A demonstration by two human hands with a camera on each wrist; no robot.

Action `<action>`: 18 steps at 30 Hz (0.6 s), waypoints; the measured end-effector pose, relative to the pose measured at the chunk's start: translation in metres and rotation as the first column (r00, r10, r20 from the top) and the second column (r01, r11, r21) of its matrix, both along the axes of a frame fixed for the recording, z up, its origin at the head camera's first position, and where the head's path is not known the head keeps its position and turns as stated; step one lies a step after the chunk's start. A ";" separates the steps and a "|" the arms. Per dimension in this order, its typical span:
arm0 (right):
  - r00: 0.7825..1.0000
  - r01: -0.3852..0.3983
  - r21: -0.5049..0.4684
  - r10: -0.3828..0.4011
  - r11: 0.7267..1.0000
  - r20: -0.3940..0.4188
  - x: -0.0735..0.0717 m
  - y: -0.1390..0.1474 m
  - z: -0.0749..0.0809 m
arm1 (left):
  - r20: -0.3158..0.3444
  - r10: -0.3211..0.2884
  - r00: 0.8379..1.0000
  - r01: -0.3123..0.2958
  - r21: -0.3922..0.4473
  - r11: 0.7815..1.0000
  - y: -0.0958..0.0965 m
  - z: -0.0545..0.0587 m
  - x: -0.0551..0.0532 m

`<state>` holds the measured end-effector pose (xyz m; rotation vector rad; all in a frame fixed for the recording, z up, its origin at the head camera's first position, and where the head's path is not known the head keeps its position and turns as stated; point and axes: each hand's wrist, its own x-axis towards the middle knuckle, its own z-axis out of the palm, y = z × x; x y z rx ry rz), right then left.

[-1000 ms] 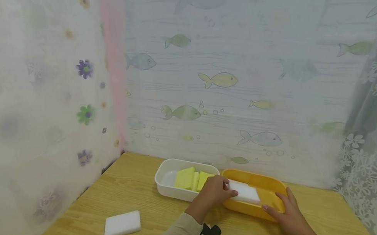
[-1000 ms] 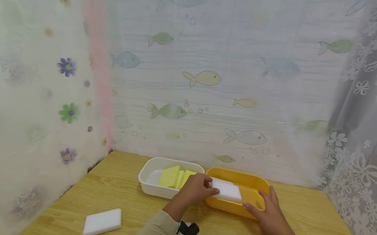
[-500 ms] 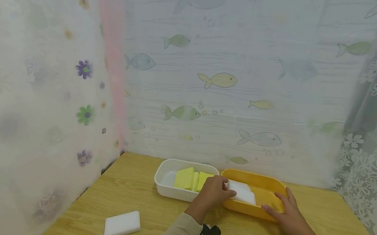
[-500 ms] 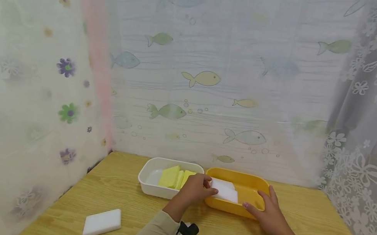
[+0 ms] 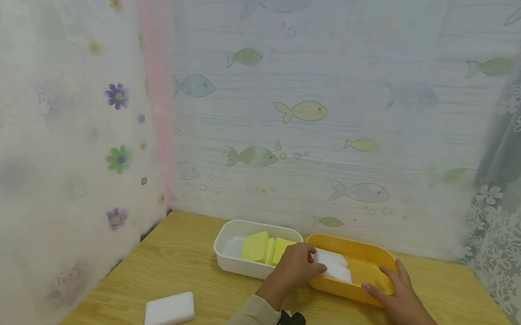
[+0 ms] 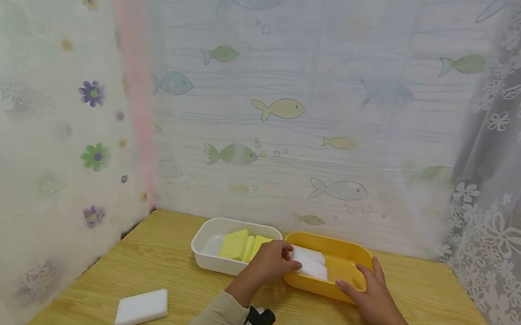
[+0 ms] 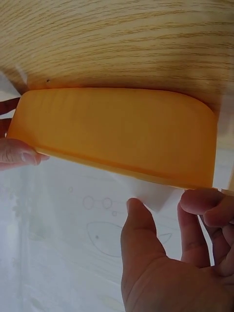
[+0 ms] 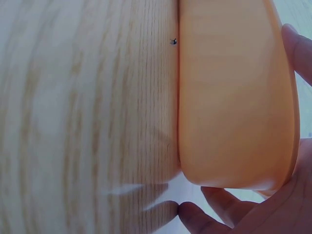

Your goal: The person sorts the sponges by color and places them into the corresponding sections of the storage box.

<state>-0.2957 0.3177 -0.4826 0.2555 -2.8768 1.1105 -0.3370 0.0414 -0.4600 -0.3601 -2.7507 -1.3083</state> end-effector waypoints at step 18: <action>1.000 -0.003 0.003 0.003 1.000 0.000 0.001 0.000 0.000 | -0.052 -0.027 0.998 0.026 -0.034 0.999 -0.002 0.001 0.002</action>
